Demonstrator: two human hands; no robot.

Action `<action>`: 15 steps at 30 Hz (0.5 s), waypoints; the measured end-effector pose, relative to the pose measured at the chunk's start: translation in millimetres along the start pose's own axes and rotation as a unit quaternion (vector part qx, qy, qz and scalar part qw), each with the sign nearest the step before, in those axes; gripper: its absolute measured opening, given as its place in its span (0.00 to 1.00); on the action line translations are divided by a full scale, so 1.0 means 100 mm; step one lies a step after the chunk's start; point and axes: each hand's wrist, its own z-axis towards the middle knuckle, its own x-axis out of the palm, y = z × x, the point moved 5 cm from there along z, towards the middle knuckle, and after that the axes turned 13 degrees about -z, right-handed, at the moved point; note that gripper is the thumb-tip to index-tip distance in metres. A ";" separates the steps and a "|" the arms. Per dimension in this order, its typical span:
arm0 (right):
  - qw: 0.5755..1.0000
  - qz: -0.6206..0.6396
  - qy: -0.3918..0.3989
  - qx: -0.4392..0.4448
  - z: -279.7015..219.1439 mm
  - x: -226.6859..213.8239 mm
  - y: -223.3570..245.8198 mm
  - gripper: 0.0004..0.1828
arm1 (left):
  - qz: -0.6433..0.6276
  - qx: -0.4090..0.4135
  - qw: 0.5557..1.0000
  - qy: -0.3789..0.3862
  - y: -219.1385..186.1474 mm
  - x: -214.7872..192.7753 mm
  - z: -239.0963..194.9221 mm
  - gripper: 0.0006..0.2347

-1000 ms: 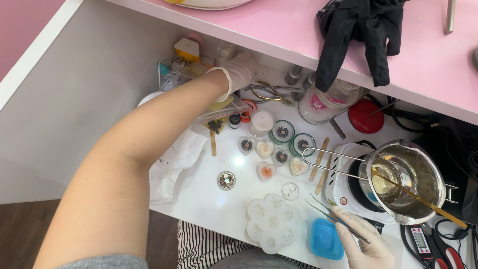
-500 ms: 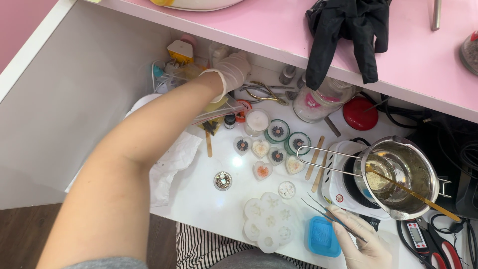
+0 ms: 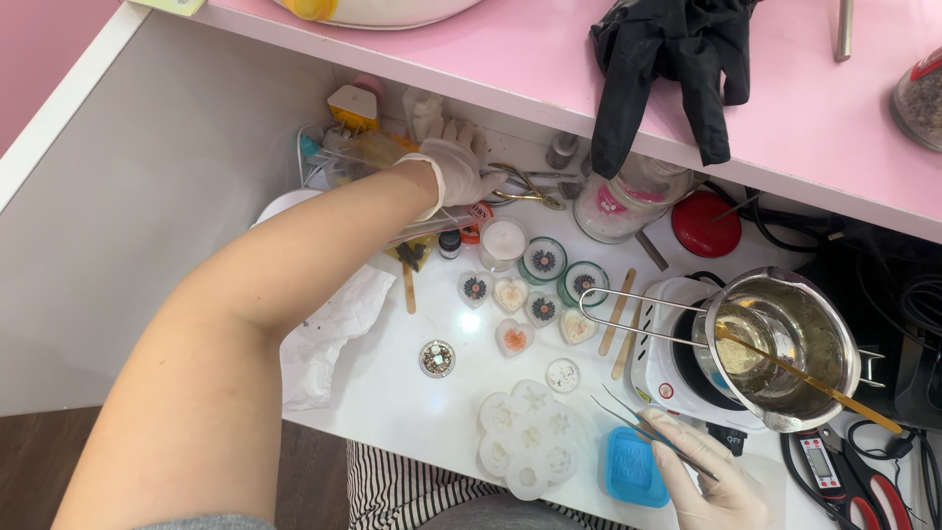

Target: The person selects small containers of glitter and sequins from a green basket, then uses tweezers to place individual pieces into a flower-shaped silicone mold. The person handles multiple small containers and carefully arranges the decorative elements within the mold cavities.

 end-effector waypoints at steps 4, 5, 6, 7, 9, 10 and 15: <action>1.000 -0.010 -0.022 0.008 -0.04 0.00 -0.02 0.18 | -0.038 0.026 0.999 0.008 -0.07 0.01 0.02 0.37; 0.999 -0.014 -0.036 -0.007 -0.05 -0.01 -0.02 0.18 | -0.059 0.028 0.998 0.009 -0.07 0.01 0.05 0.36; 0.999 -0.014 -0.036 -0.005 -0.05 -0.02 -0.03 0.18 | -0.059 0.028 0.998 0.011 -0.07 0.02 0.05 0.36; 0.999 -0.006 -0.031 0.011 -0.06 -0.02 -0.04 0.18 | -0.069 0.028 0.997 0.008 -0.08 0.01 0.05 0.36; 0.999 0.003 -0.029 0.025 -0.04 -0.01 -0.07 0.18 | -0.076 0.029 0.997 0.004 -0.08 -0.03 0.04 0.36; 0.999 -0.005 -0.027 0.025 -0.04 -0.01 -0.08 0.18 | -0.070 0.030 0.997 0.005 -0.08 -0.04 0.02 0.35; 0.999 -0.006 -0.027 0.017 -0.02 0.03 -0.12 0.18 | -0.042 0.060 0.997 -0.005 -0.09 -0.11 -0.03 0.36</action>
